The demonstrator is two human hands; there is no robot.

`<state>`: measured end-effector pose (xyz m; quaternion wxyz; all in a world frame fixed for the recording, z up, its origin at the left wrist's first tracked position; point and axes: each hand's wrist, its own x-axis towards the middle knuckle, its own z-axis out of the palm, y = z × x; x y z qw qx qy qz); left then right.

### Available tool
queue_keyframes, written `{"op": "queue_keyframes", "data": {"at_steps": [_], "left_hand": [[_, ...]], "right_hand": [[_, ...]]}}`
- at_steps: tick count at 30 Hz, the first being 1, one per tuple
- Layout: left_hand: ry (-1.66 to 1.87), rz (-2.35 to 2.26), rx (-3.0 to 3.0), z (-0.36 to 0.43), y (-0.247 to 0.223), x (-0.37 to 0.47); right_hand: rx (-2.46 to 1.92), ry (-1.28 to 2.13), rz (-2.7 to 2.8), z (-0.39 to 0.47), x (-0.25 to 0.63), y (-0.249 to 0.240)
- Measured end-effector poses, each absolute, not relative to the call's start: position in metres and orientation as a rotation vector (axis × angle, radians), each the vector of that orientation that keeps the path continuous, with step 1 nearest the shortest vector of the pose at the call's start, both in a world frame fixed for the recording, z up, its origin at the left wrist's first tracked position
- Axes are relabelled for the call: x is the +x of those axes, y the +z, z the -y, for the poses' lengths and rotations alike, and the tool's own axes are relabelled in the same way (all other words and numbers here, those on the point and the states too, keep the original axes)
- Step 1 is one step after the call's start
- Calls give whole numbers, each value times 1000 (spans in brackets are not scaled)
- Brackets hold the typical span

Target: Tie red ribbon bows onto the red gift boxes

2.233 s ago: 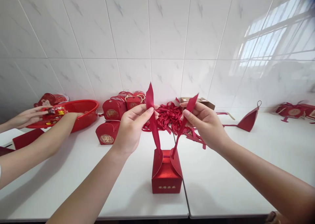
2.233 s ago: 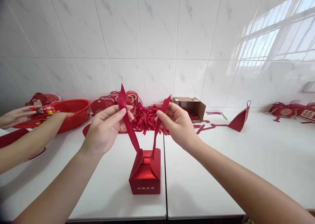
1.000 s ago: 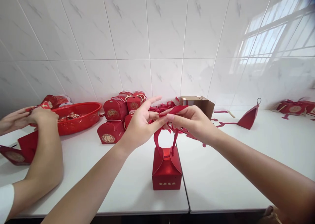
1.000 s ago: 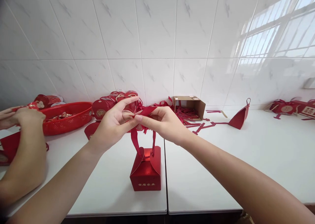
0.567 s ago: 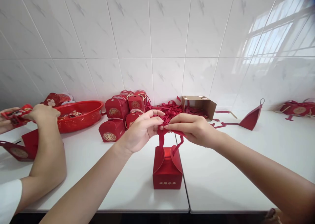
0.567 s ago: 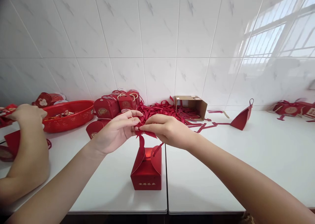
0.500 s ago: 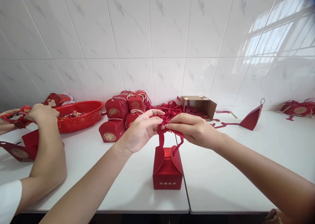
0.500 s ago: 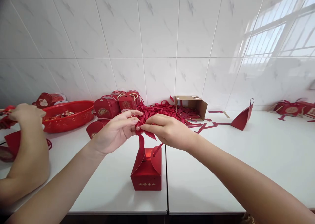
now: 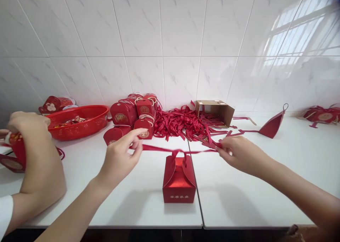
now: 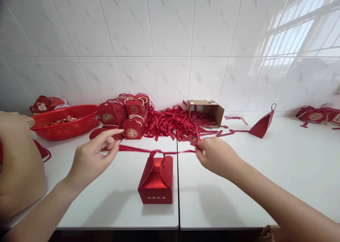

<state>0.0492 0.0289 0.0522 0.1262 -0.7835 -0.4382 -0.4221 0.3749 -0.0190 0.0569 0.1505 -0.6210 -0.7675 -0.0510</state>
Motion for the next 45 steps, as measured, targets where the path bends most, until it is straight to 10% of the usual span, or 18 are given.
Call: {"op": "queue_keyframes", "data": {"at_steps": [7, 20, 28, 36, 40, 45], "left_hand": [[-539, 1716, -2829, -41, 6, -12], [-1263, 1981, -3131, -20, -18, 95], [-1275, 2135, -2795, -32, -12, 69], [-220, 2028, -3814, -44, 15, 55], [-734, 2090, -3722, -33, 23, 72], [-1227, 1821, -3388, -14, 20, 99]], "right_hand": [[-2091, 467, 2272, 28, 417, 19], [-1333, 1233, 1759, 11, 315, -16], [-1225, 1119, 1652, 8, 335, -9], [-1344, 124, 2242, 15, 348, -5], [-1254, -193, 1975, 3, 340, -11], [-1166, 385, 1779, 3, 317, 1]]}}
